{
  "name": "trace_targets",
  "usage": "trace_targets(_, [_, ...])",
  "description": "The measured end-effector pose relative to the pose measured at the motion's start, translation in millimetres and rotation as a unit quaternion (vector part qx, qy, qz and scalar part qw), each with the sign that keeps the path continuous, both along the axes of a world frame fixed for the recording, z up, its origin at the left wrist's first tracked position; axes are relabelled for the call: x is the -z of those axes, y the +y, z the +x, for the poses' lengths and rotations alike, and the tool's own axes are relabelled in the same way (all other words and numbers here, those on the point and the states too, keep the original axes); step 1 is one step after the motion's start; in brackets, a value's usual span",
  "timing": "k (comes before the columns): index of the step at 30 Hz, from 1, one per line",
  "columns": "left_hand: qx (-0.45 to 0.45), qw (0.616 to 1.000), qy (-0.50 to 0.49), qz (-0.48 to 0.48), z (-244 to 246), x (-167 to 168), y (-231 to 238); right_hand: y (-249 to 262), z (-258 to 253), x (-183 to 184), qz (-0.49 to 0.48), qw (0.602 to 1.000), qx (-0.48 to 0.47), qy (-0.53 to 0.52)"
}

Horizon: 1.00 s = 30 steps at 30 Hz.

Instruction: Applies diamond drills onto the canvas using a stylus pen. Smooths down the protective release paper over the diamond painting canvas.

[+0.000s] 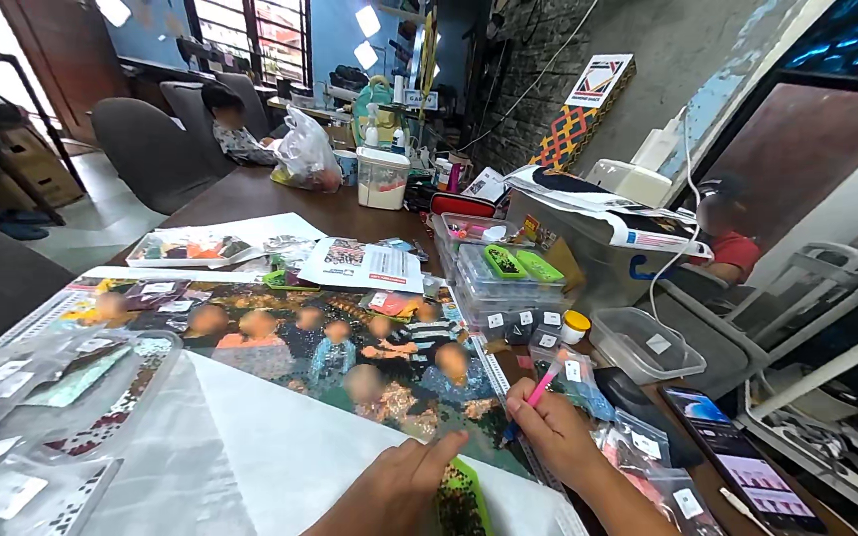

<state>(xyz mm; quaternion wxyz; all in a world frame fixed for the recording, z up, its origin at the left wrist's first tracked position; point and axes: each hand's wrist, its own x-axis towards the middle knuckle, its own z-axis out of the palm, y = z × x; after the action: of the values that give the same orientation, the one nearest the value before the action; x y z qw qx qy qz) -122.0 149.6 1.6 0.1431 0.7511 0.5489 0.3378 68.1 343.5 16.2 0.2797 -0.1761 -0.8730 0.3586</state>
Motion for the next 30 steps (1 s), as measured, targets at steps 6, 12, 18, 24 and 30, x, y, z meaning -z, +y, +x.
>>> trace_targets(6, [0.000,1.000,0.005,-0.002,0.5,-0.2,0.1,-0.9,-0.7,1.8,0.008,1.000,-0.002,0.009])
trace_targets(12, [-0.001,1.000,0.008,0.018,0.9,1.9,0.7,-0.5,-1.3,3.4,0.005,1.000,-0.004,0.012])
trace_targets(18, [-0.002,1.000,0.007,0.020,0.4,3.3,0.9,-0.8,-2.1,4.6,0.000,1.000,-0.013,0.018])
trace_targets(24, [-0.002,0.999,0.014,0.037,0.7,5.7,2.0,-0.4,-1.8,4.8,0.006,1.000,-0.010,0.014])
trace_targets(30, [-0.001,1.000,-0.003,0.029,1.1,4.8,1.3,-1.6,-2.3,3.8,0.016,1.000,-0.009,0.008])
